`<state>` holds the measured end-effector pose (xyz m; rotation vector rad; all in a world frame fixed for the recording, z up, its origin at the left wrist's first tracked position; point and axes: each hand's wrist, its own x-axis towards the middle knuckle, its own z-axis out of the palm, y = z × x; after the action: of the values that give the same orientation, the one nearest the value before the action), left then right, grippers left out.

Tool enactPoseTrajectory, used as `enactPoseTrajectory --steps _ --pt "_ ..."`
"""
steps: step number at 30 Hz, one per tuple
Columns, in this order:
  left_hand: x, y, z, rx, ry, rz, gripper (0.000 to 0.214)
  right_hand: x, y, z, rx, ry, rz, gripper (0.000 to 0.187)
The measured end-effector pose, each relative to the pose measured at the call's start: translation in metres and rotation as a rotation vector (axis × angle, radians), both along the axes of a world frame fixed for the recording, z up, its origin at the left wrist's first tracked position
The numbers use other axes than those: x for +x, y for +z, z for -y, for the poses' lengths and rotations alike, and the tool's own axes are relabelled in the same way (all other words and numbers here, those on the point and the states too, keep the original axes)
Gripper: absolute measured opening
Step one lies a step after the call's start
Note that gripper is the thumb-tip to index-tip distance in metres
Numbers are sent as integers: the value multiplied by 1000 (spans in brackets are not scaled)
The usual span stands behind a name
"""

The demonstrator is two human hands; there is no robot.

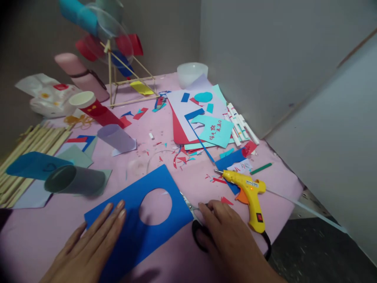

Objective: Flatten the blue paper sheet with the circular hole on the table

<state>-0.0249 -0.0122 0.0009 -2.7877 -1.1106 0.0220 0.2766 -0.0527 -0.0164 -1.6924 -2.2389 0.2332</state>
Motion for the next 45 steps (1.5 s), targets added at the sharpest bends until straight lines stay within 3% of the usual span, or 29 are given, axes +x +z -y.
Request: enactPoseTrajectory --steps 7,12,15,17,21,28,31,34,37,39,41,43,45 --pt "13 7 4 74 72 59 93 5 -15 5 -13 31 217 39" --pt "17 11 4 108 45 42 91 17 1 17 54 -82 71 34" --pt "19 16 3 155 11 2 92 4 10 20 -48 55 -42 37" --pt "21 20 4 174 1 -19 91 -9 7 20 -191 182 46 39" --pt "23 22 3 180 8 -12 88 -24 -8 20 -186 215 277 46" --pt "19 17 7 15 69 98 90 -21 -14 22 -209 224 268 48" --pt "19 25 13 -108 206 286 84 -20 -17 24 -207 219 243 49" --pt "11 38 16 -152 445 591 58 -17 -20 27 -205 237 199 48" --pt "-6 41 15 -280 822 980 49 -12 -23 29 -203 254 140 46" --pt "-17 37 15 -499 1119 1213 50 -9 -25 30 -208 258 96 45" --pt "-24 30 17 -738 1334 1419 52 -7 -28 30 -220 259 49 43" --pt "-26 24 18 -853 1417 1558 53 -6 -29 30 -241 252 -1 41" --pt "-24 21 18 -865 1448 1584 51 -5 -30 30 -273 232 -62 40"
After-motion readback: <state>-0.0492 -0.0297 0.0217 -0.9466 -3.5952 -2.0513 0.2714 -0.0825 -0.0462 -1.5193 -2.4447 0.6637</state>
